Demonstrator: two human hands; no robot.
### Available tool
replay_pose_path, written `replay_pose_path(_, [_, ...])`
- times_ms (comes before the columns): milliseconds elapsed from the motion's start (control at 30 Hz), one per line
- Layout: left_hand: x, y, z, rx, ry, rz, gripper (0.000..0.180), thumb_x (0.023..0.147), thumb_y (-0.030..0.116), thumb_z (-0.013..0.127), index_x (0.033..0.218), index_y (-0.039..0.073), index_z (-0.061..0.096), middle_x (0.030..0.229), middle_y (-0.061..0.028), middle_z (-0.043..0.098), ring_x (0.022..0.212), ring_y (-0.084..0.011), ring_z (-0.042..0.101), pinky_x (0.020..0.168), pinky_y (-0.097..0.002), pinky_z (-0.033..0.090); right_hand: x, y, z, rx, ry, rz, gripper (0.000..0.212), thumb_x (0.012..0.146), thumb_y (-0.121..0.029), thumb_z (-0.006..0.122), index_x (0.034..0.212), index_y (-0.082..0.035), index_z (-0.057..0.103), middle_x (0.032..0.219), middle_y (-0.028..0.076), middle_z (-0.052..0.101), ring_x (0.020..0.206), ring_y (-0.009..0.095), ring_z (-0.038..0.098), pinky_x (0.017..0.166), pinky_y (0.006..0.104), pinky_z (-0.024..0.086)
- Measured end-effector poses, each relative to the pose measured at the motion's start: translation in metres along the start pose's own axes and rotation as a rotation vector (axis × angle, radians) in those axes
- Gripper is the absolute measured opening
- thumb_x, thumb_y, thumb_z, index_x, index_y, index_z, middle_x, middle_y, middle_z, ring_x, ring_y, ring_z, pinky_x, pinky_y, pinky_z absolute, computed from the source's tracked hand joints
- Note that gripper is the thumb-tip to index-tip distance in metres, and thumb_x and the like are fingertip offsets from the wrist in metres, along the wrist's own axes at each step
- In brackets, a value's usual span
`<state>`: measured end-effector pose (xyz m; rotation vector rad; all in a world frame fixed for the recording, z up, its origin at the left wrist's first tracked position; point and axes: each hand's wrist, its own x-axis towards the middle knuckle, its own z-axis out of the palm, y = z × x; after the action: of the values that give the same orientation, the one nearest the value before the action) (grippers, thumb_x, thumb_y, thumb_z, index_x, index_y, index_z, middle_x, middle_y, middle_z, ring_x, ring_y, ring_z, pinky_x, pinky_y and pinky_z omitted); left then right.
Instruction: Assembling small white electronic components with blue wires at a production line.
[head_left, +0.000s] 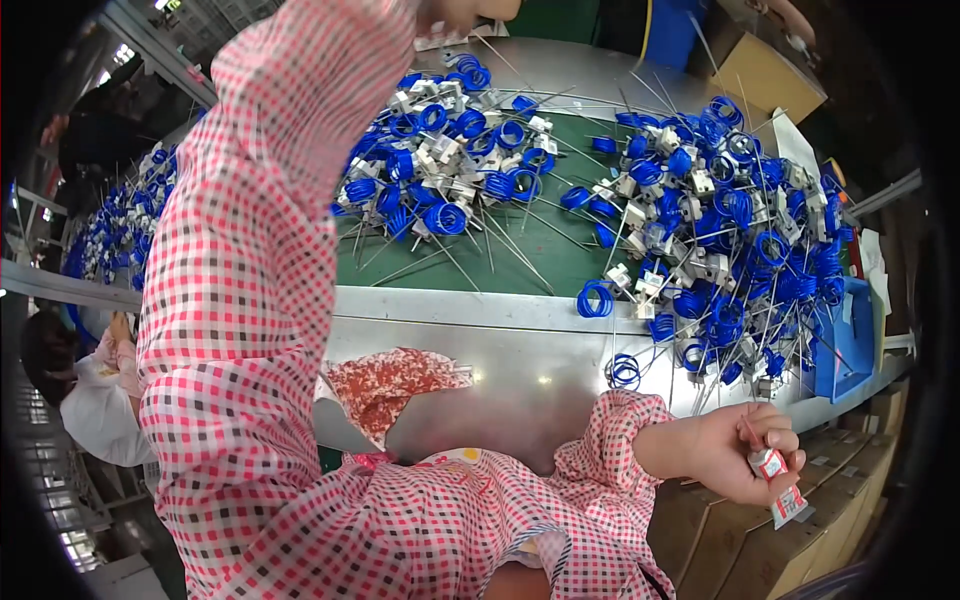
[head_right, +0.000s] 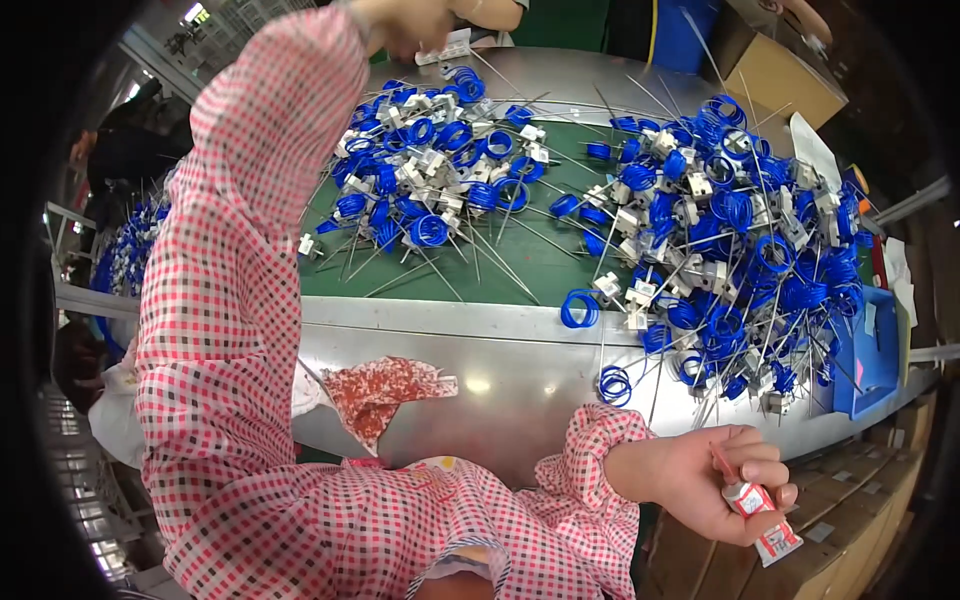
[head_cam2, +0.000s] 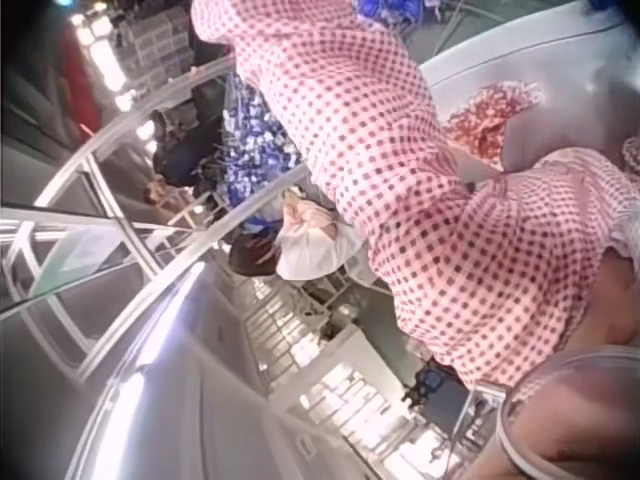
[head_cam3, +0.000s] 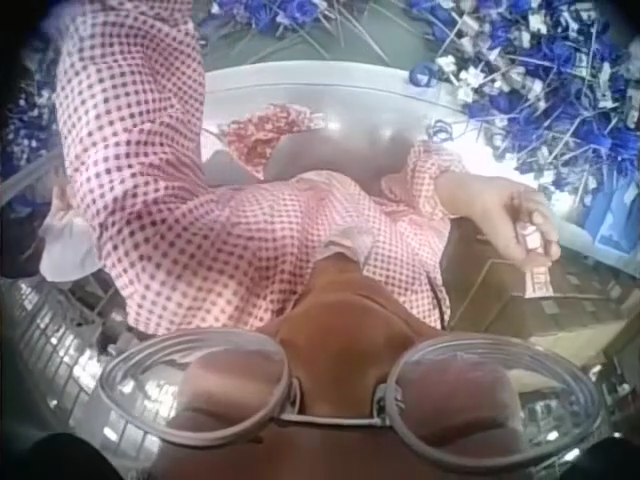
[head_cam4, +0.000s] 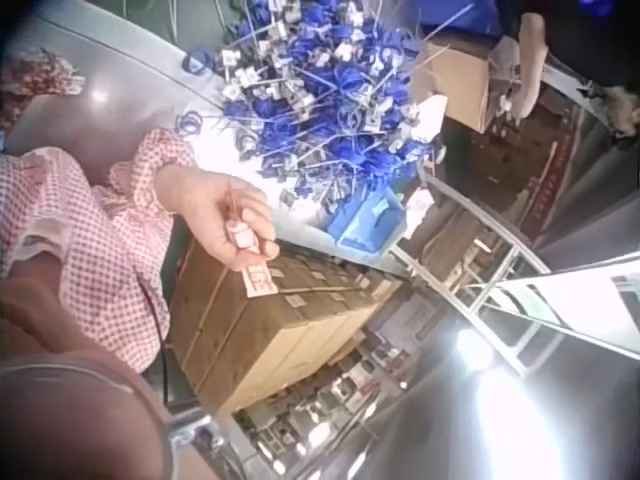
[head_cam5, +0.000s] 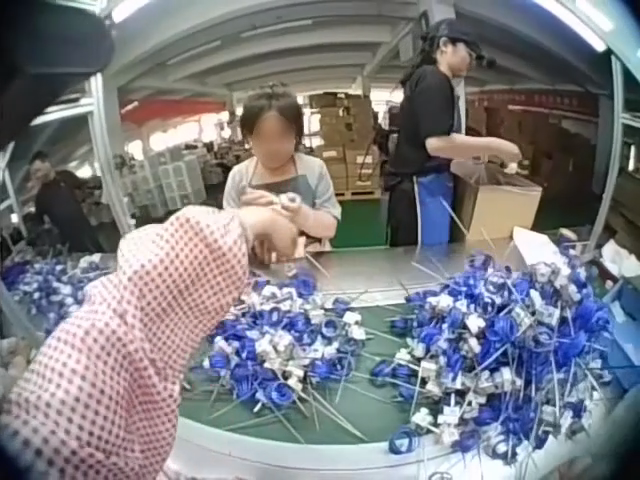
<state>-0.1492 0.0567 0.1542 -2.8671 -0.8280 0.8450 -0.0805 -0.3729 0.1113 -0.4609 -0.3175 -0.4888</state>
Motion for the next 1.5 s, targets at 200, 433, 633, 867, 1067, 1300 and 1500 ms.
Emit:
replay_pose_path(200, [0.02, -0.091, 0.149, -0.215, 0.334, -0.041, 0.044, 0.075, 0.027, 0.058, 0.11, 0.005, 0.046, 0.097, -0.0188, 0.057, 0.091, -0.0329, 0.055, 0.076, -0.0412, 0.044, -0.041, 0.016, 0.022, 0.018, -0.154, 0.108, 0.016, 0.08, -0.019, 0.045, 0.078, -0.004, 0.046, 0.055, 0.003, 0.038, 0.041, 0.009, 0.025, 0.04, 0.0216, 0.019])
replay_pose_path(433, [0.014, -0.083, 0.17, -0.227, 0.62, -0.063, 0.042, 0.075, 0.021, 0.058, 0.113, 0.008, 0.044, 0.097, -0.0164, 0.056, 0.092, -0.0321, 0.052, 0.075, -0.0405, 0.044, -0.076, 0.031, 0.049, -0.115, -0.126, 0.157, 0.019, 0.084, -0.022, 0.038, 0.082, -0.004, 0.044, 0.049, 0.002, 0.037, 0.037, 0.007, 0.028, 0.034, 0.0195, 0.017])
replay_pose_path(633, [-0.065, -0.101, 0.148, -0.481, 1.253, -0.043, 0.037, 0.072, 0.016, 0.06, 0.105, 0.011, 0.045, 0.091, -0.0132, 0.057, 0.083, -0.0293, 0.057, 0.073, -0.0355, 0.046, -0.082, 0.009, 0.049, -0.137, -0.202, 0.169, 0.019, 0.085, -0.023, 0.04, 0.081, -0.006, 0.047, 0.052, 0.004, 0.04, 0.038, 0.009, 0.026, 0.035, 0.019, 0.021])
replay_pose_path(867, [-0.175, -0.06, 0.174, -1.203, 1.583, 0.209, 0.041, 0.077, 0.004, 0.06, 0.104, 0.006, 0.029, 0.088, -0.0078, 0.054, 0.078, -0.0136, 0.055, 0.067, -0.0231, 0.045, -0.104, -0.018, 0.058, -0.088, -0.195, 0.26, 0.017, 0.085, -0.023, 0.04, 0.082, -0.007, 0.046, 0.051, 0.004, 0.041, 0.04, 0.008, 0.027, 0.036, 0.0202, 0.017])
replay_pose_path(1067, [-0.256, 0.064, 0.193, -1.652, 1.302, 0.426, 0.048, 0.076, 0.002, 0.062, 0.115, 0.004, 0.034, 0.077, -0.0012, 0.052, 0.068, -0.0053, 0.049, 0.059, -0.0169, 0.041, -0.153, -0.035, 0.1, 0.082, -0.391, 0.311, 0.015, 0.085, -0.02, 0.042, 0.082, -0.007, 0.048, 0.051, 0.004, 0.041, 0.042, 0.009, 0.029, 0.041, 0.0217, 0.022])
replay_pose_path(1300, [-0.274, 0.146, 0.216, -1.454, 1.177, 0.613, 0.029, 0.064, 0.005, 0.069, 0.089, 0.004, 0.055, 0.074, -0.006, 0.055, 0.061, -0.0165, 0.054, 0.054, -0.0241, 0.042, -0.193, -0.058, 0.097, 0.228, -0.623, 0.365, 0.024, 0.086, -0.027, 0.039, 0.088, -0.006, 0.05, 0.053, 0.005, 0.044, 0.04, 0.01, 0.032, 0.041, 0.0226, 0.024])
replay_pose_path(1500, [-0.267, 0.161, 0.229, -1.474, 1.213, 0.794, 0.029, 0.061, 0.009, 0.068, 0.086, 0.003, 0.055, 0.077, -0.0069, 0.056, 0.064, -0.0207, 0.055, 0.055, -0.0273, 0.043, -0.194, -0.057, 0.067, 0.206, -0.831, 0.367, 0.03, 0.087, -0.027, 0.034, 0.091, -0.001, 0.049, 0.056, 0.008, 0.048, 0.038, 0.01, 0.031, 0.034, 0.0203, 0.023])
